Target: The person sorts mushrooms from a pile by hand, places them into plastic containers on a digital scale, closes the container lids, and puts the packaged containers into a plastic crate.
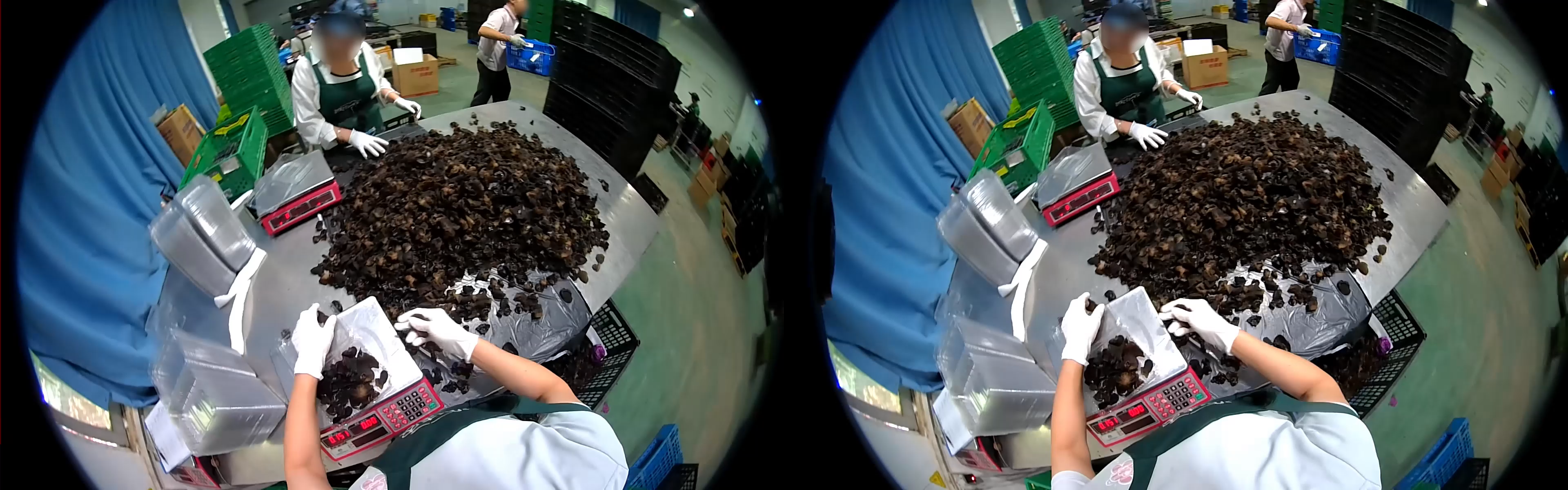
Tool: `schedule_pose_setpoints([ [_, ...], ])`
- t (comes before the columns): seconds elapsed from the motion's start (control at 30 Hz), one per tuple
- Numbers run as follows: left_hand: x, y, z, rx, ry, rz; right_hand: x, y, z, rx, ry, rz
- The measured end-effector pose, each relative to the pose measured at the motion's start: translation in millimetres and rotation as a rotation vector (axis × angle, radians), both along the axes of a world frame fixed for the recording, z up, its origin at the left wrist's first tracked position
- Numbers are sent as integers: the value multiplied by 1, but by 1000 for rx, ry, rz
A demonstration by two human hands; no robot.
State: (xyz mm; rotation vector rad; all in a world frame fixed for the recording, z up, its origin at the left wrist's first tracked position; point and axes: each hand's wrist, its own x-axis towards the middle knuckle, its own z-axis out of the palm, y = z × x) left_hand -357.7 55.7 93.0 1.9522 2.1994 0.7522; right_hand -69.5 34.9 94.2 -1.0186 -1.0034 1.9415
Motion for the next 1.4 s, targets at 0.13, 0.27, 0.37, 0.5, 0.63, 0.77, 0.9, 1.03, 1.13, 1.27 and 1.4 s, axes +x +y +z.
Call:
schedule_pose_setpoints([
  [0.13,5,10,10,-140,90,-62,67,-10,-13,-1,-117,-140],
  [0.27,-3,18,-10,-92,98,-102,156,-28,-33,112,-334,-406],
  [0.37,-7,14,-10,76,10,-215,243,-51,-58,458,-691,-699],
  [0.5,-6,-20,33,46,-390,-174,353,-97,-90,356,-1683,-985],
  [0.63,4,-73,56,-75,-426,-259,313,-106,-61,461,-1961,-799],
  [0.77,9,-108,36,41,-180,-362,223,-78,-75,489,-1342,-573],
  [0.9,16,-129,29,107,-11,-314,135,-94,-109,639,-1358,-383],
  [1.03,18,-138,28,151,-63,-250,90,-120,-105,852,-1337,-44],
  [1.13,18,-141,23,190,-223,-111,79,-122,-104,968,-1197,113],
  [1.27,19,-138,23,204,-273,-33,80,-115,-102,1269,-1161,306],
  [1.4,19,-140,25,195,-251,-27,106,-110,-118,1293,-1236,497],
])
